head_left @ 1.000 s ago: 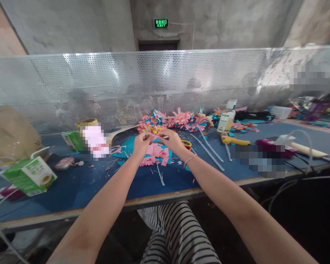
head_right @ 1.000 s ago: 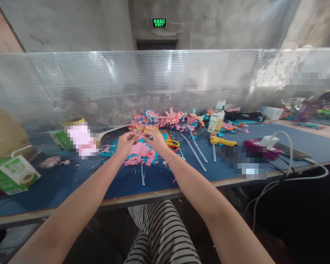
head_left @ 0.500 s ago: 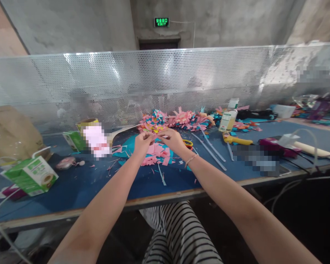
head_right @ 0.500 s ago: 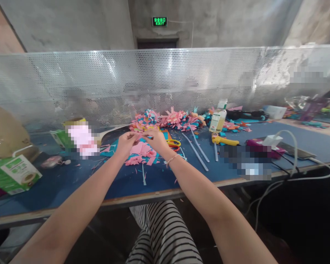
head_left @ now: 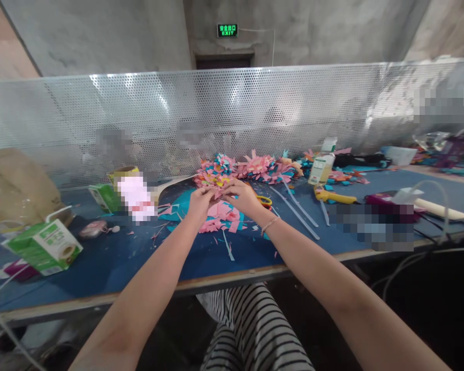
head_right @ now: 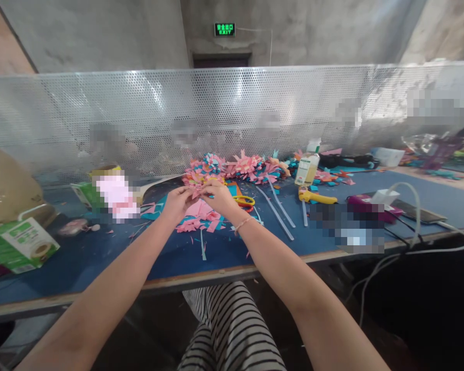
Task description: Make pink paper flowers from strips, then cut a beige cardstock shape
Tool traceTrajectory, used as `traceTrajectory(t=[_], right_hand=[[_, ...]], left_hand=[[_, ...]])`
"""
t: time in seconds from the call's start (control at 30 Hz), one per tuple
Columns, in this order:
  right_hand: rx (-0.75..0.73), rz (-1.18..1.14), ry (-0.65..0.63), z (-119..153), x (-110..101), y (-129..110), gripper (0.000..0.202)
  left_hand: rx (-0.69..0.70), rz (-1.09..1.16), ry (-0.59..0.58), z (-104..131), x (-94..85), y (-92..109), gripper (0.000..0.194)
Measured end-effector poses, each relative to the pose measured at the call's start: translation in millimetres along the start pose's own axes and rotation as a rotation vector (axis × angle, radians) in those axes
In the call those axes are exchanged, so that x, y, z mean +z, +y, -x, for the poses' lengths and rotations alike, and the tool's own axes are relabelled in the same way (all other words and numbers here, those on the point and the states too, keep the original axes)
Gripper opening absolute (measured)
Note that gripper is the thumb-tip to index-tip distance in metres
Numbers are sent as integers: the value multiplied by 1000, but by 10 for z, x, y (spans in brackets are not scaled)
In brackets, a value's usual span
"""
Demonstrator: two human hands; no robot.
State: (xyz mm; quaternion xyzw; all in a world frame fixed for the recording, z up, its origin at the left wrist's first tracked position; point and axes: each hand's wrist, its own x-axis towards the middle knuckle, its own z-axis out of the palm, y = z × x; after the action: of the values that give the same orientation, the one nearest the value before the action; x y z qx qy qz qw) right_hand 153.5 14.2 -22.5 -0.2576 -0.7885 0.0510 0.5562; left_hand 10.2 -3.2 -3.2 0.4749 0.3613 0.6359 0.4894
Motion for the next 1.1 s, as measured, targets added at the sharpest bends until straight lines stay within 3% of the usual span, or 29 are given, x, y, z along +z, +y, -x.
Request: traceTrajectory(t=[0.23, 0.43, 0.57, 1.1], right_hand=[[-10, 22, -25, -6, 4, -22, 11], [246, -147, 40, -13, 27, -25, 16], [370, -202, 2, -3, 57, 37, 18], [475, -423, -17, -12, 29, 13, 26]], left_hand=[[-3, 0, -5, -2, -7, 2, 19], [20, -14, -50, -11, -13, -12, 21], [44, -69, -103, 8, -15, -10, 24], [51, -88, -109, -7, -11, -40, 20]])
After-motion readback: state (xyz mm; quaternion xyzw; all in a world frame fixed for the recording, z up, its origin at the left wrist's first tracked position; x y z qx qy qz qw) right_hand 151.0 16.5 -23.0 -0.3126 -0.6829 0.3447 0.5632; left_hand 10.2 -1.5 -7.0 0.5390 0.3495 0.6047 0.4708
